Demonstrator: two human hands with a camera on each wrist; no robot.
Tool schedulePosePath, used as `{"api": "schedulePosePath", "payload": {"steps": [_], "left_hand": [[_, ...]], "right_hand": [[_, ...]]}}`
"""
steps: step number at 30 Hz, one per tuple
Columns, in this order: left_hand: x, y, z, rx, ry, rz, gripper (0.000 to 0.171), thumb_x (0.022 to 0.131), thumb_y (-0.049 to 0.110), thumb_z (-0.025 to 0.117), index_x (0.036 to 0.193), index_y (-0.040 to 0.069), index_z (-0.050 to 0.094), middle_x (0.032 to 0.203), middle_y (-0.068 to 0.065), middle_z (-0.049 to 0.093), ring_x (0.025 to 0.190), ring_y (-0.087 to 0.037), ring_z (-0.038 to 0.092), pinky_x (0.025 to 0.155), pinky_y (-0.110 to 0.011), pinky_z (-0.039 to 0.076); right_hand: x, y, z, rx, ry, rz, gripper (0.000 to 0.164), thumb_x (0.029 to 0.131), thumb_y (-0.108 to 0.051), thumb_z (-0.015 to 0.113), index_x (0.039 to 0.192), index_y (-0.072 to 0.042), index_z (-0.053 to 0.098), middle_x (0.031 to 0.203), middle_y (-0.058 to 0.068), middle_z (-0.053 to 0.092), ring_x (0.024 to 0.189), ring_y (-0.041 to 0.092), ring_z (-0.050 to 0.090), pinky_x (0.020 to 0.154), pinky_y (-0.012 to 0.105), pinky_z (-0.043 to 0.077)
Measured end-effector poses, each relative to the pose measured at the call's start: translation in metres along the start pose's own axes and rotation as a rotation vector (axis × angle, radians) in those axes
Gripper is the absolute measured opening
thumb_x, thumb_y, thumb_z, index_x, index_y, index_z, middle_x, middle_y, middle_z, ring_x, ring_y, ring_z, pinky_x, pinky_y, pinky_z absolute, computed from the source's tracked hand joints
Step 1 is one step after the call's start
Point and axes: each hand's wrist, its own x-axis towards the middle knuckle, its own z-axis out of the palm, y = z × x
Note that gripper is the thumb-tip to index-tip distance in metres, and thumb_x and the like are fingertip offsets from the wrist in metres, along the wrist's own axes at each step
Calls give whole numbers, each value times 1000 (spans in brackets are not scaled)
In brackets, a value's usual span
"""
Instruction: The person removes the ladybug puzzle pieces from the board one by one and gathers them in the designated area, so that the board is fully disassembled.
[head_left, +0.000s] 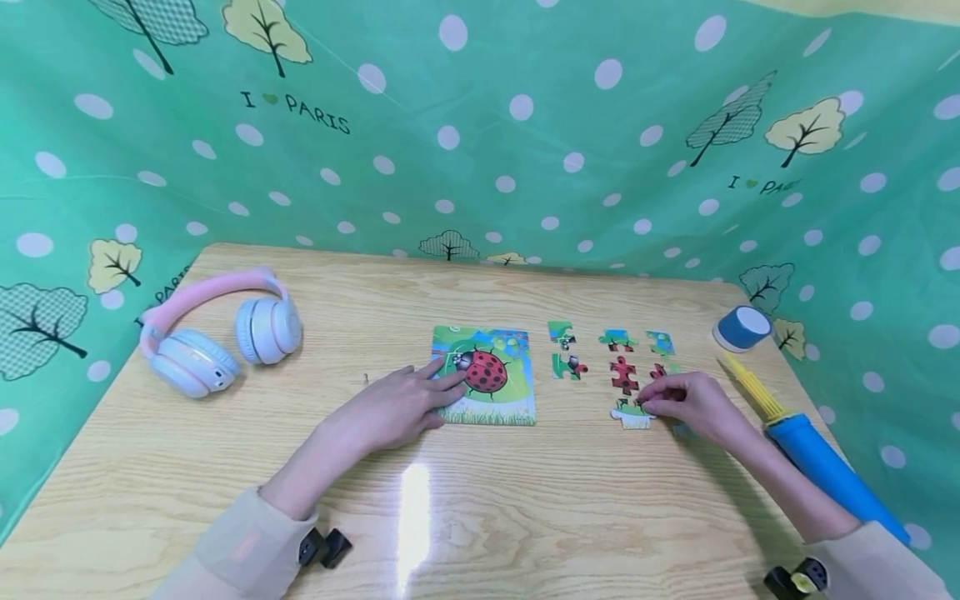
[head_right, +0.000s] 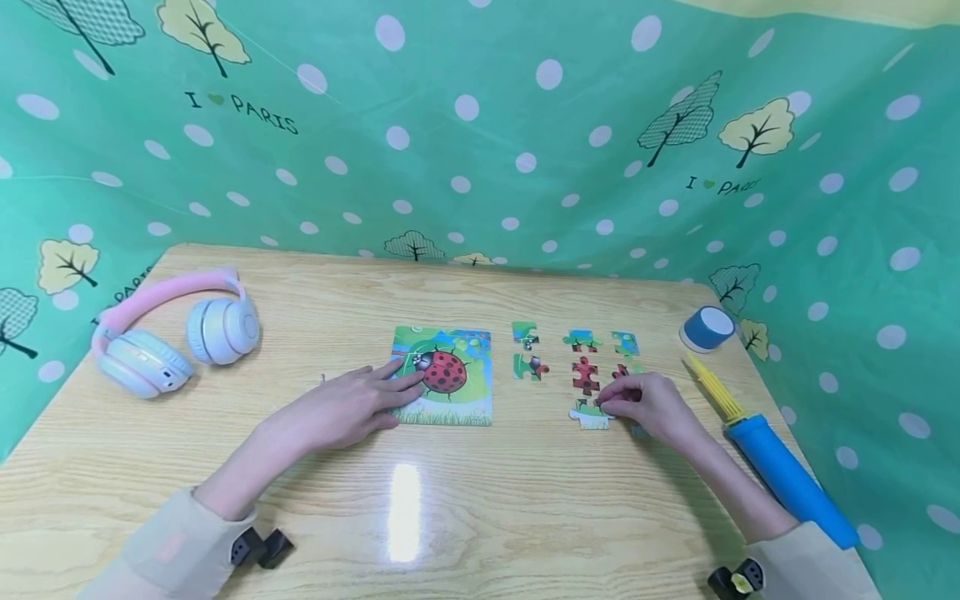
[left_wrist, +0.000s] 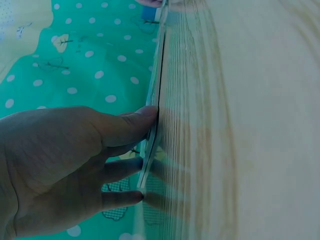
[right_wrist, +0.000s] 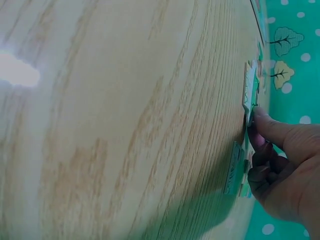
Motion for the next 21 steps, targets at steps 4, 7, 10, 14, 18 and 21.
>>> {"api": "schedulePosePath", "payload": {"steps": [4,7,10,14,18,21], "left_hand": [[0,1,0,1,2,1,54,101,25,65,152,13,52,164,-8,42,153,-43,34,115,-66,41],[0,1,0,2,5,4,54,101,25,65,152,13,52,164,-8,42,153,-43,34,115,-66,41],[0,1,0,-2,6,5,54,101,26,65,151,13,52,164,-8,42,153,-44,34,114,-66,41],[0,0,0,-13,0,-1,55,100,26,66,152,14,52,164,-7,41,154,-43,33,116,-66,40],[-1,0,-1,-17,7,0,56,99,26,67,151,13,52,164,-7,42,153,-43,34,116,-65,40],[-1,-1,-1,-25,10,-3,56,99,27,68,151,14,52,164,-6,42,154,-42,33,117,-64,40]], "right_hand": [[0,-2,1,-36,33,21,16,90,-12,79,104,-6,80,98,10,77,76,1,62,65,25,53],[0,-2,1,-47,58,25,15,89,-14,80,103,-8,81,97,8,77,75,1,61,63,23,51],[1,-4,1,-46,85,10,14,89,-17,80,100,-9,80,94,7,78,73,3,61,60,22,50],[6,-13,1,-31,136,4,15,93,-25,78,99,-12,79,88,7,76,68,9,57,54,23,46],[15,-33,3,13,185,-5,20,95,-31,76,102,-13,79,89,9,75,68,17,56,54,25,45],[24,-54,6,76,202,-35,22,95,-32,76,105,-12,79,92,13,75,72,22,59,57,25,48]]}}
